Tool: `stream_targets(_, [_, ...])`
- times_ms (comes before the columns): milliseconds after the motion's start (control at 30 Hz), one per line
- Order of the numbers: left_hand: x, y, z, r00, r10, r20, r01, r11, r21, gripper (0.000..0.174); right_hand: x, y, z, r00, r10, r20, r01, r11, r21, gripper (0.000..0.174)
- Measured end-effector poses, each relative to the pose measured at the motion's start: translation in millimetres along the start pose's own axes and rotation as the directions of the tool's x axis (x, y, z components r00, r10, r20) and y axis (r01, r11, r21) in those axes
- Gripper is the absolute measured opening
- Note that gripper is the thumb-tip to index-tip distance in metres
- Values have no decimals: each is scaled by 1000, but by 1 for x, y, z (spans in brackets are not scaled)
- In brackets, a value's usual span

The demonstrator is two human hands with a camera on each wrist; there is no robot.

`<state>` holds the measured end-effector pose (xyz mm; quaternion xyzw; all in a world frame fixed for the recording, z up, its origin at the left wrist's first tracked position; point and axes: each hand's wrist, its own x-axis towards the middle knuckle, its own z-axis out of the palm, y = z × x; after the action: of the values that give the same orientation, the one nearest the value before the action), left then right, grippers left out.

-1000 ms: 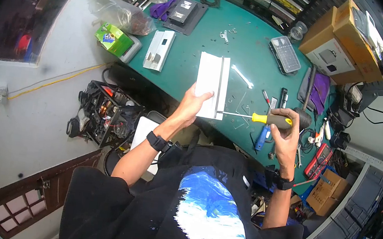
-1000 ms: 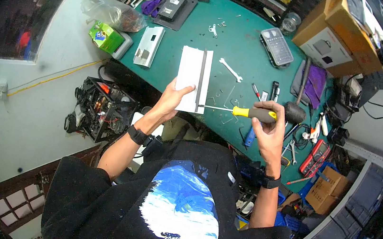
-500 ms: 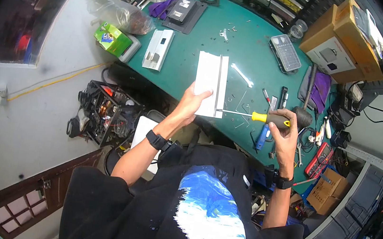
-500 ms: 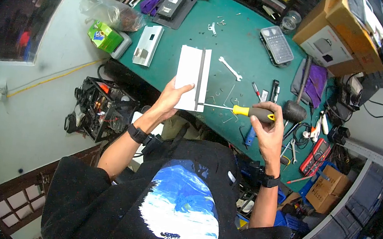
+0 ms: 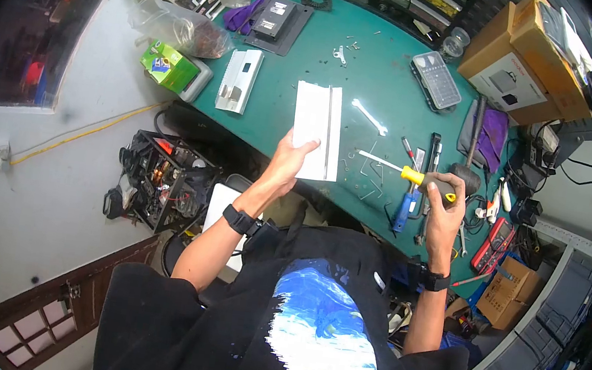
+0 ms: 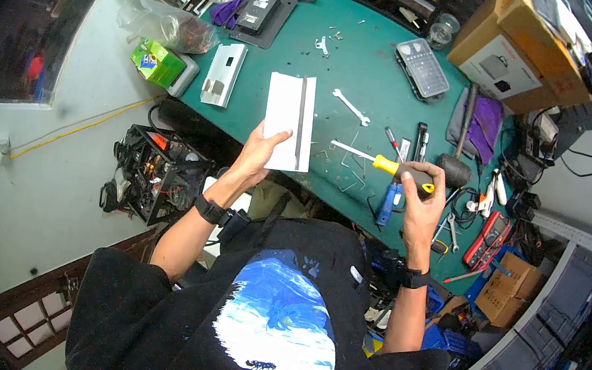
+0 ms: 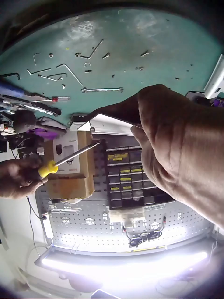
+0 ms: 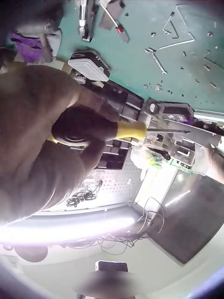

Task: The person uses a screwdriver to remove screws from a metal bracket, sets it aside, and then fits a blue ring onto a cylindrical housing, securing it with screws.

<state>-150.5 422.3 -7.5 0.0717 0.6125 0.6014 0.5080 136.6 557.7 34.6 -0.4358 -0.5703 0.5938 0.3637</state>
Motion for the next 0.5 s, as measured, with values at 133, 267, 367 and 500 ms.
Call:
stream_targets(133, [0, -1, -3, 1000, -6, -14, 6, 1000, 3, 53, 8, 37, -6, 993, 27, -112, -45, 986, -160, 20])
stream_targets(267, [-1, -2, -5, 1000, -4, 15, 4, 1000, 21, 54, 11, 93, 0, 992, 4, -123, -41, 954, -295, 28])
stream_targets(367, [0, -5, -8, 1000, 21, 10, -21, 998, 67, 55, 6, 110, 7, 994, -50, -92, 4, 898, -441, 33])
stream_targets(500, [-3, -6, -9, 999, 42, -20, -38, 988, 153, 55, -3, 106, 11, 1000, -10, 19, 19, 811, -585, 37])
